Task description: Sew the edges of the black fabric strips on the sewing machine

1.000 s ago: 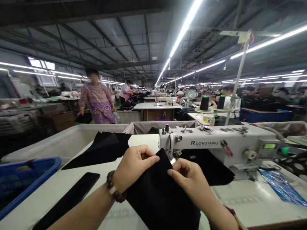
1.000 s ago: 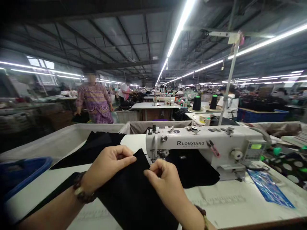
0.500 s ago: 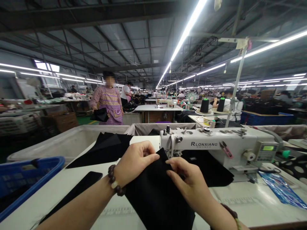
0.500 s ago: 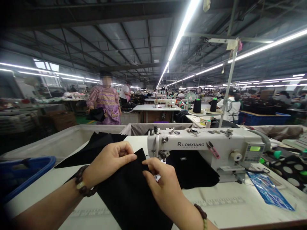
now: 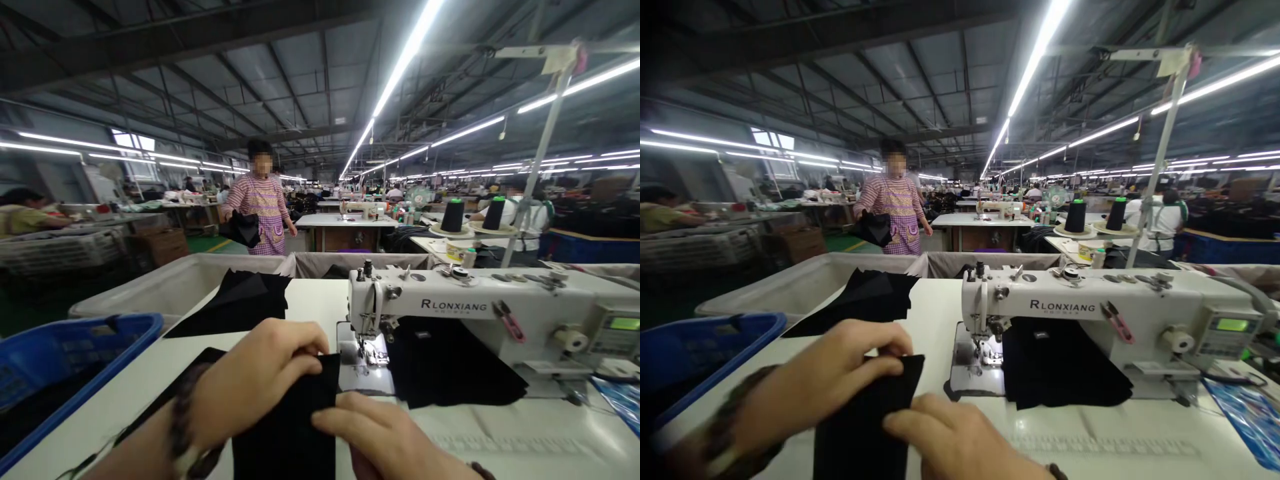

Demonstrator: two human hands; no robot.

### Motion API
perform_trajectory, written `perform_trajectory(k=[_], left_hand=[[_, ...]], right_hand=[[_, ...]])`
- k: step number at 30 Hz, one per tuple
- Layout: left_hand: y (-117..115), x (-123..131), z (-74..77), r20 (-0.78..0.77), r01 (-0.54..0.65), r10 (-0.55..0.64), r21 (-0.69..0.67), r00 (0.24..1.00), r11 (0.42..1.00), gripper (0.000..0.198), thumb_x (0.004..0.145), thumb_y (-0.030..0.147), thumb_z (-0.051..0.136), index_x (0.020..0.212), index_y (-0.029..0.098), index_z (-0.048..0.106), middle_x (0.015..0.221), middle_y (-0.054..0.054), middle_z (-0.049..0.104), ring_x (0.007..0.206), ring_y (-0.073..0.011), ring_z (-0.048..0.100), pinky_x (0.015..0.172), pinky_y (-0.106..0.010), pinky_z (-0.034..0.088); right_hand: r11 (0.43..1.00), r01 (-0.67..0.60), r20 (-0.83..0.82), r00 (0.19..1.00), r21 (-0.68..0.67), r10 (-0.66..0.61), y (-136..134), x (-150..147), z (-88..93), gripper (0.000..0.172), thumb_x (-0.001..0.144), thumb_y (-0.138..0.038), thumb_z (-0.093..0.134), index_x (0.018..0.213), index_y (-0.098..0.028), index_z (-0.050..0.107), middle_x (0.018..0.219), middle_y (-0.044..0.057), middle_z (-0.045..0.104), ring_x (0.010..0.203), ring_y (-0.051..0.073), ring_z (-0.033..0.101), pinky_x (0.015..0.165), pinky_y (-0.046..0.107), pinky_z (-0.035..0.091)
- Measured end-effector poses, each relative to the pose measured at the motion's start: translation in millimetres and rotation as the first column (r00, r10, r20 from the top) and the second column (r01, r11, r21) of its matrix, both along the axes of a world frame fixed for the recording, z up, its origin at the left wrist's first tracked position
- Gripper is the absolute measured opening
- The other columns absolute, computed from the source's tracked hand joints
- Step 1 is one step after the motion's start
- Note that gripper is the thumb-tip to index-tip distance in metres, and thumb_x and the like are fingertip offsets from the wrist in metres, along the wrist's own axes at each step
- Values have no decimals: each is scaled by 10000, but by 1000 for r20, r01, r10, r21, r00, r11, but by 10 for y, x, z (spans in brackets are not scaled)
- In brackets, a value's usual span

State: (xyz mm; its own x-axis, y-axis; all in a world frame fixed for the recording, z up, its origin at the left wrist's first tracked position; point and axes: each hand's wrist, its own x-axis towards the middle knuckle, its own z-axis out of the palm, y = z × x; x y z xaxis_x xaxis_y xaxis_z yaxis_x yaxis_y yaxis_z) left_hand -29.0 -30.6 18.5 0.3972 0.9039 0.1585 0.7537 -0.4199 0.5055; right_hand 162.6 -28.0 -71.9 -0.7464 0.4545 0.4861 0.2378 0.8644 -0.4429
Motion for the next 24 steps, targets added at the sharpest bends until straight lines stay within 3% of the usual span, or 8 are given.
perform_trajectory(k=[3,6,9,12,17,24], left_hand=[[627,110,-604,66,-9,23,-201,998,980,107,693,123,573,778,150,632,696,14,643,675,-124,593,628,-184,438],[1087,251,-1244,56,-19,36,-272,998,962,129,681,144,595,802,127,637,679,1,647,661,-139,603,574,-189,446],[1308,396,-1633,41,-17,29,-280,999,960,126,689,146,588,802,131,640,696,-4,654,660,-140,608,585,-197,447],[1380,493,-1781,9,-18,21,-240,1000,971,85,704,144,571,757,145,637,668,-5,645,664,-152,606,627,-223,444],[1398,550,-1847,-58,-44,36,-131,998,990,115,750,118,517,798,144,618,741,-41,645,727,-189,597,684,-279,432],[1443,493,-1835,-129,117,-131,-108,983,987,174,809,121,507,822,162,676,848,-47,664,822,-175,599,784,-261,440]], right_hand=[[991,133,71,988,25,-135,323,25,-414,356,821,-53,404,1131,-190,516,956,65,618,827,153,614,733,232,506],[975,143,223,958,170,-179,648,113,-822,261,838,-59,402,1024,-117,576,792,76,626,662,162,605,600,244,500],[931,104,316,923,349,-221,845,223,-1038,214,856,-77,414,928,-114,612,698,57,603,582,164,558,538,266,451],[910,130,334,902,393,-273,930,287,-1117,244,895,-125,392,846,-125,631,676,51,584,597,163,523,532,274,397],[932,220,342,886,288,-314,988,319,-1198,300,925,-164,351,851,-133,640,657,30,568,567,130,486,513,252,340],[951,258,350,887,171,-303,1020,352,-1156,261,903,-169,401,871,-138,658,646,26,579,571,121,507,520,232,336]])
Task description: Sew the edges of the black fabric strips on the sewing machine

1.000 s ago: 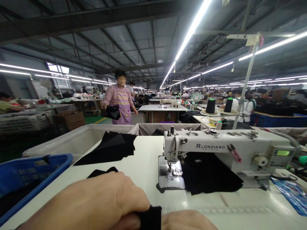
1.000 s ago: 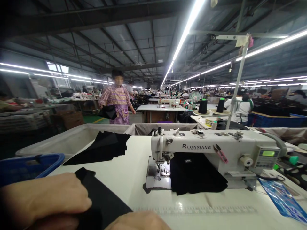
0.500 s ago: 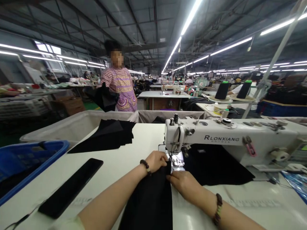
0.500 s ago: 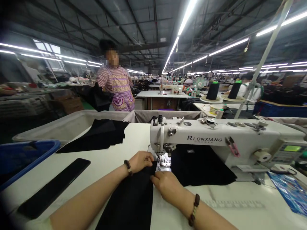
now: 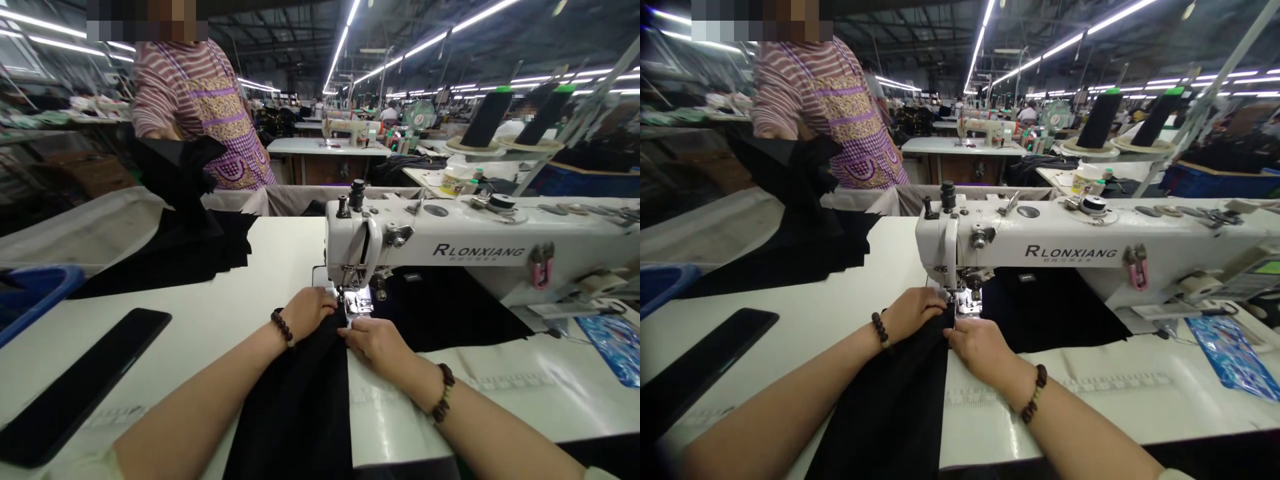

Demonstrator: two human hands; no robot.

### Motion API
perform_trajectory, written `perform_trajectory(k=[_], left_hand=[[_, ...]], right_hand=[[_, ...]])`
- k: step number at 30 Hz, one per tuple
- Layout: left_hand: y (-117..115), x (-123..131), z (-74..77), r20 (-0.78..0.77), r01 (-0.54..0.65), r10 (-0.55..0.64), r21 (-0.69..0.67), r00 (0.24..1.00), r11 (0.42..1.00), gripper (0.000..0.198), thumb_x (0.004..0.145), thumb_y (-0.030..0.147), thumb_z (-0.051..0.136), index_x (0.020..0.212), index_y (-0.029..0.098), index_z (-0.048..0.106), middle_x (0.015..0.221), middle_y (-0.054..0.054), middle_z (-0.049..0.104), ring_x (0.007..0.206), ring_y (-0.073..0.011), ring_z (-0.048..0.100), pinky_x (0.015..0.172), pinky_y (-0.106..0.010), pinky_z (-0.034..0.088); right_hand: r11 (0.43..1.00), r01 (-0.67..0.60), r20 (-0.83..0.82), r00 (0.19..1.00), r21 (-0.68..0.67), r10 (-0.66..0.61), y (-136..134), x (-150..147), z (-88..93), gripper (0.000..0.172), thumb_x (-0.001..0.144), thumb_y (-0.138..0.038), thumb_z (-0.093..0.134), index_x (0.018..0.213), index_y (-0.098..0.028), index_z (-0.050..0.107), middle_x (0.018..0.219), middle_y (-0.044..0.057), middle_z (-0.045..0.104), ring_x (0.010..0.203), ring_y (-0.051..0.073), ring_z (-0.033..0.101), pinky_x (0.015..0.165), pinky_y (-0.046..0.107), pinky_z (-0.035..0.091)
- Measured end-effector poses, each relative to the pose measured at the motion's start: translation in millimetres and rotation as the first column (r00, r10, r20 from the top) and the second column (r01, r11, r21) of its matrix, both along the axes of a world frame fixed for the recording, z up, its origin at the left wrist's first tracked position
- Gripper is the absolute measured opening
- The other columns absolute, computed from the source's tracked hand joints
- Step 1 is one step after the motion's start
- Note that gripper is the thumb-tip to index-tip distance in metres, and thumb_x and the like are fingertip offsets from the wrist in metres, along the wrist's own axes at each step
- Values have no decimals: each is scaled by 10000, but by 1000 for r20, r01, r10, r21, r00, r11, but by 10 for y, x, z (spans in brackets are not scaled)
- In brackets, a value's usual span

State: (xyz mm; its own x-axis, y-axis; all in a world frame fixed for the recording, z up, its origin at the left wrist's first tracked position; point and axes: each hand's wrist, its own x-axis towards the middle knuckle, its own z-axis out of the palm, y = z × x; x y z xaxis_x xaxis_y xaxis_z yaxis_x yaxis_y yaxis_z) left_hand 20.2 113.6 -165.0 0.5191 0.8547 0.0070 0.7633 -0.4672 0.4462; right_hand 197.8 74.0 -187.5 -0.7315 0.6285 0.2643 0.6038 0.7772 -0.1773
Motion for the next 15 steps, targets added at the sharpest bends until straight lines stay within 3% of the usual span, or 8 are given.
perform_trajectory(k=[6,15], left_hand=[[31,34,-67,-23,-2,3,41,1000,999,219,839,117,477,918,136,680,936,-85,656,867,-193,603,826,-283,451],[70,47,-73,-3,-13,14,60,1000,998,199,828,106,500,842,151,693,899,-58,667,834,-176,617,810,-258,465]], right_hand=[[995,77,36,997,-56,-75,41,16,50,246,890,-166,423,931,-134,663,643,26,588,560,116,518,500,224,321],[994,90,10,996,-67,-89,60,15,22,288,903,-183,389,932,-133,671,623,27,568,549,125,509,495,239,317]])
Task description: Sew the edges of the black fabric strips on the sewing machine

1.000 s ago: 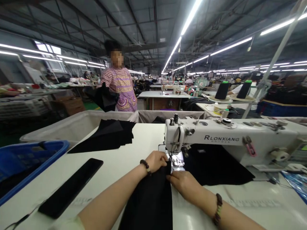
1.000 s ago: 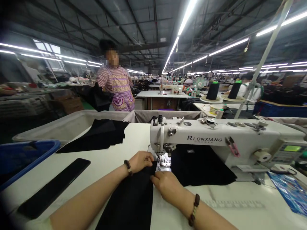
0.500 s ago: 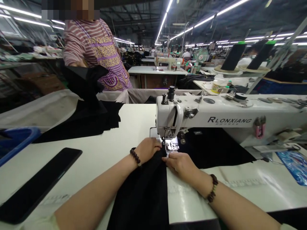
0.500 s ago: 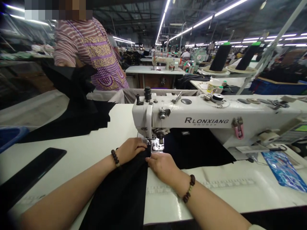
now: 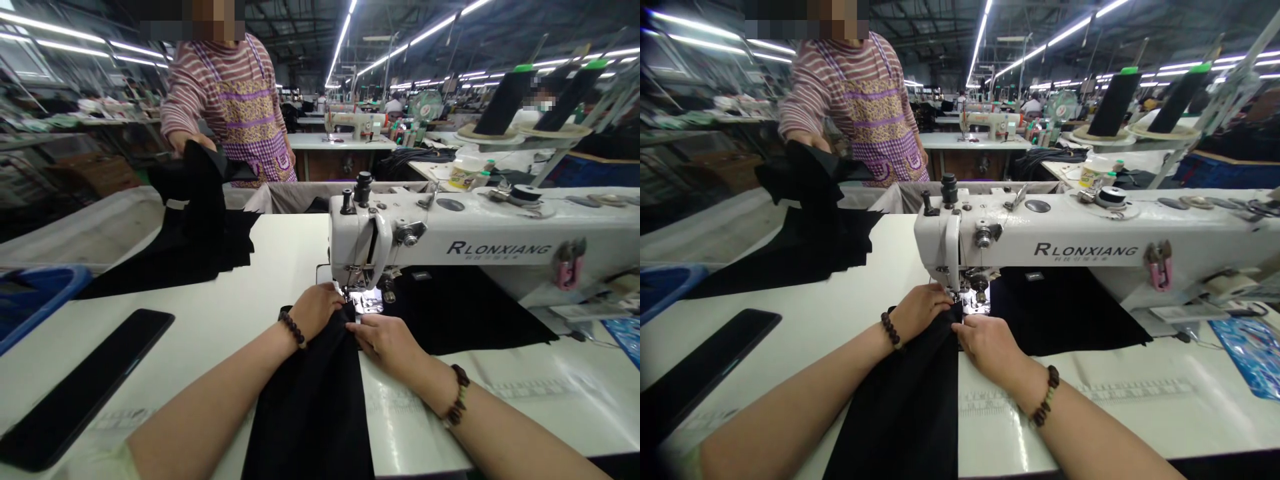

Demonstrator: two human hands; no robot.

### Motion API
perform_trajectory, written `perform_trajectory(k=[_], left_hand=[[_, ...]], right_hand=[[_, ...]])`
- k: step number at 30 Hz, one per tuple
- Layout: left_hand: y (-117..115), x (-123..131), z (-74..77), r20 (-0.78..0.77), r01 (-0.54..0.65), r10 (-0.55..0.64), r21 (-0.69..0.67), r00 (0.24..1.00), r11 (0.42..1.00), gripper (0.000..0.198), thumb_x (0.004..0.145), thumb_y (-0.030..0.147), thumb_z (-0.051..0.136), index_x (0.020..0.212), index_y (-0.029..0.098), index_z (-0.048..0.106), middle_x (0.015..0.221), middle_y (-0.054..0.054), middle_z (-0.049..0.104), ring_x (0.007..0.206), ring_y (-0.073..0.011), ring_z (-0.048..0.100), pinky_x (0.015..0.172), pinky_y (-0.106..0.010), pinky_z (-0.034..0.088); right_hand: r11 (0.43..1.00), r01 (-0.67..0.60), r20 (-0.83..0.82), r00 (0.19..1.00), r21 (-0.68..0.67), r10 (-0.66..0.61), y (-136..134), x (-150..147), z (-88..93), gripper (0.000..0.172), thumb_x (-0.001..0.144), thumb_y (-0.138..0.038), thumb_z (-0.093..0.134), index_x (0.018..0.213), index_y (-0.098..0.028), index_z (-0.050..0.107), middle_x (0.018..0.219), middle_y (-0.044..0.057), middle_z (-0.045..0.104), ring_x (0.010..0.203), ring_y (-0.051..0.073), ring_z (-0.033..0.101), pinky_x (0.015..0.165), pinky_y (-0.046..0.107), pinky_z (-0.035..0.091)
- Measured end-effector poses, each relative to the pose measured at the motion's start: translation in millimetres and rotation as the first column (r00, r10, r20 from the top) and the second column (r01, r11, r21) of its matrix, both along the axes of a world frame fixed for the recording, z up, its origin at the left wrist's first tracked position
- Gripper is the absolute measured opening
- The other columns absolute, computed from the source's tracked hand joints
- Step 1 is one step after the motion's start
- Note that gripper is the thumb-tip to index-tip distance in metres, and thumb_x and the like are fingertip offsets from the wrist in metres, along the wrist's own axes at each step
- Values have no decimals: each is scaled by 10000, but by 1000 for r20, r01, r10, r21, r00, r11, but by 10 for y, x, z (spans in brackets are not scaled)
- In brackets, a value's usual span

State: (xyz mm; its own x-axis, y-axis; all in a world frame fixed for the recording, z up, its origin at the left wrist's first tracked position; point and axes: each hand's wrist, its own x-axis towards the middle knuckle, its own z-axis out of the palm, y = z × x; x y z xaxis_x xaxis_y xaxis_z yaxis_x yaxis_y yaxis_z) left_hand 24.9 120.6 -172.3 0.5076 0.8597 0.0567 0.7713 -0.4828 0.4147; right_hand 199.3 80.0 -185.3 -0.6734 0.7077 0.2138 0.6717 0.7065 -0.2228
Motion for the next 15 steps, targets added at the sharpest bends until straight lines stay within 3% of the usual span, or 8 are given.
perform_trajectory(k=[15], left_hand=[[38,0,3,-61,57,-54,57,997,997,175,837,122,520,848,169,688,896,-41,676,835,-160,613,791,-243,475]], right_hand=[[996,44,34,999,-75,-41,30,-27,-20,293,896,-182,381,982,-162,661,654,40,602,578,146,563,512,239,358]])
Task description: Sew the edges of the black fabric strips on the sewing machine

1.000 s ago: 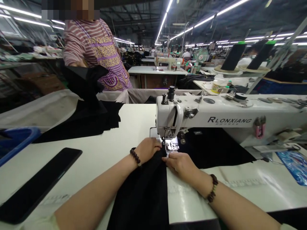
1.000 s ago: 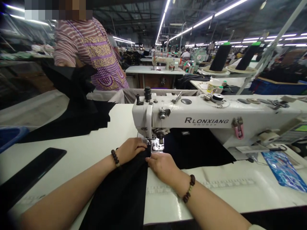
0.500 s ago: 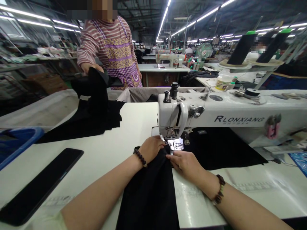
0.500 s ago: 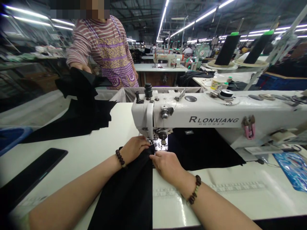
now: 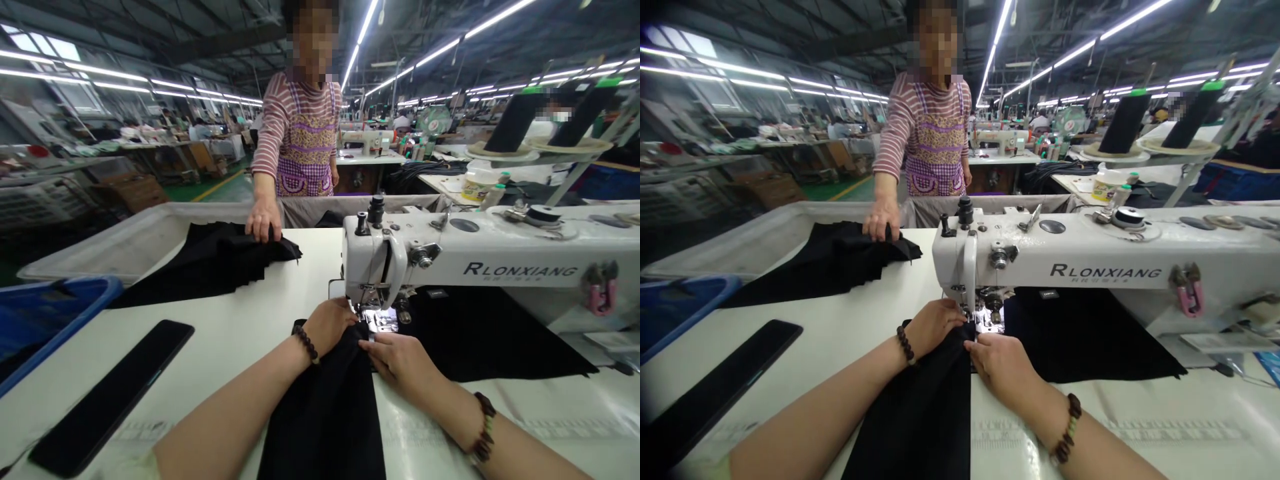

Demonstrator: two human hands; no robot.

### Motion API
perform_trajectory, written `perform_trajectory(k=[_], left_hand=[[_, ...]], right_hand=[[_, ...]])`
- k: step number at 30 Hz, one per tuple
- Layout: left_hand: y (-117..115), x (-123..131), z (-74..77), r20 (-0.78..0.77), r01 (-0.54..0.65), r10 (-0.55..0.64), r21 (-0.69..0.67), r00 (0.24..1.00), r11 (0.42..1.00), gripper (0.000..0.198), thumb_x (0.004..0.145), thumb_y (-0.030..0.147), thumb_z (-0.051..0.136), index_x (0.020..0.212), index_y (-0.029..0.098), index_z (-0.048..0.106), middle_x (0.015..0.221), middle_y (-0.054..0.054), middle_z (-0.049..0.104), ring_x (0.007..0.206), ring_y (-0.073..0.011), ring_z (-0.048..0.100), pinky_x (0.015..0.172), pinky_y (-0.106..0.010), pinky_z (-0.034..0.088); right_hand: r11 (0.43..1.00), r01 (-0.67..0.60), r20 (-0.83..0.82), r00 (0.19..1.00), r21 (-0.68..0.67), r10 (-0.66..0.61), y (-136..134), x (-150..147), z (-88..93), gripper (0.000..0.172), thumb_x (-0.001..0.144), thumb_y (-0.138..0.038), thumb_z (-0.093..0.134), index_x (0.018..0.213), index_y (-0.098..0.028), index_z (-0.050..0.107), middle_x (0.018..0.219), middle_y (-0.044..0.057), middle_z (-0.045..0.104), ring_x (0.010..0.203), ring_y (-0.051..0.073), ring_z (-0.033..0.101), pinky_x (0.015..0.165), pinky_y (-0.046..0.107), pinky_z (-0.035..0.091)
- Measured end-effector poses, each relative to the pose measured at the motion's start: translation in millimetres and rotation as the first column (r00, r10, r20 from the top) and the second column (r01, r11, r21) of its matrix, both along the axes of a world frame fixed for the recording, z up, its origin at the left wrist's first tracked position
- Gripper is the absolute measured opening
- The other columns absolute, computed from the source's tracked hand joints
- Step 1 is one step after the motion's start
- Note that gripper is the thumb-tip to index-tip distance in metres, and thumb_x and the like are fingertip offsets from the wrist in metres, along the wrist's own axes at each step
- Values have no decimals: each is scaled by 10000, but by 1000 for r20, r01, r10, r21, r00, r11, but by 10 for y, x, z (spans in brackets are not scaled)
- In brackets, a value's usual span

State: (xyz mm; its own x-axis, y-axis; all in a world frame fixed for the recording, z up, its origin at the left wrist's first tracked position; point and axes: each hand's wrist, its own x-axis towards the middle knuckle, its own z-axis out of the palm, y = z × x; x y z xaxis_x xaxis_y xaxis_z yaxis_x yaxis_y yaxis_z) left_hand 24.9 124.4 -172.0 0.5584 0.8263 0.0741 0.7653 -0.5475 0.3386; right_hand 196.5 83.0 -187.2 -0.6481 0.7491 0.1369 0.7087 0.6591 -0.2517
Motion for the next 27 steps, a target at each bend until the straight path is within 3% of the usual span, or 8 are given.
perform_trajectory(k=[5,9,11,14,17,20,24,27], left_hand=[[-32,3,-27,-57,12,-9,56,998,998,151,831,128,532,809,168,677,882,-45,672,895,-171,594,849,-269,452],[-74,-177,176,-80,-96,110,158,991,983,124,828,173,549,900,181,649,962,-42,644,928,-171,569,862,-281,442],[-62,-389,340,-74,-214,236,229,969,950,159,831,184,544,972,182,618,1028,-48,613,963,-177,545,881,-291,428],[40,-831,529,-62,-412,453,323,889,852,332,798,188,577,1125,167,525,1167,-94,525,1086,-233,467,945,-362,377],[235,-1276,562,-92,-563,627,354,774,747,679,664,175,692,1270,150,386,1350,-177,335,1223,-346,315,976,-504,301],[452,-1566,494,-167,-617,685,325,709,717,872,563,226,747,1320,165,319,1423,-207,192,1270,-421,196,938,-638,242],[654,-1663,393,-251,-565,633,293,733,771,786,612,197,650,1324,250,320,1344,-114,401,1235,-355,316,941,-618,261],[736,-1628,378,-264,-513,596,323,758,795,520,697,101,496,1202,230,503,1140,-78,581,1058,-272,515,928,-489,356]], right_hand=[[1000,18,-46,999,-18,-19,2,10,-56,273,864,-153,414,966,-176,666,687,49,618,615,160,597,543,239,410],[1000,12,-64,998,-15,-13,12,13,-97,304,857,-136,404,1026,-196,649,688,42,618,611,167,606,547,247,437],[1000,17,-52,998,-20,-18,10,9,-95,305,860,-138,406,1039,-197,646,690,42,619,610,175,608,551,260,449],[999,32,-38,999,-37,-33,-3,1,-63,299,861,-136,417,1049,-200,641,712,45,626,635,183,614,575,272,464],[998,40,-30,999,-56,-42,-19,-5,-28,297,858,-124,425,1044,-198,644,729,51,636,658,181,618,596,268,471],[998,35,-40,999,-52,-37,-22,-7,-18,298,857,-120,425,1051,-188,641,749,57,647,670,176,621,609,260,472],[998,39,-49,998,-41,-41,-10,-3,-26,290,857,-131,435,1052,-194,640,751,56,650,664,167,619,601,243,463],[997,41,-45,998,-59,-44,-6,-2,-18,287,866,-139,426,1048,-194,642,752,55,649,676,167,618,612,243,459]])
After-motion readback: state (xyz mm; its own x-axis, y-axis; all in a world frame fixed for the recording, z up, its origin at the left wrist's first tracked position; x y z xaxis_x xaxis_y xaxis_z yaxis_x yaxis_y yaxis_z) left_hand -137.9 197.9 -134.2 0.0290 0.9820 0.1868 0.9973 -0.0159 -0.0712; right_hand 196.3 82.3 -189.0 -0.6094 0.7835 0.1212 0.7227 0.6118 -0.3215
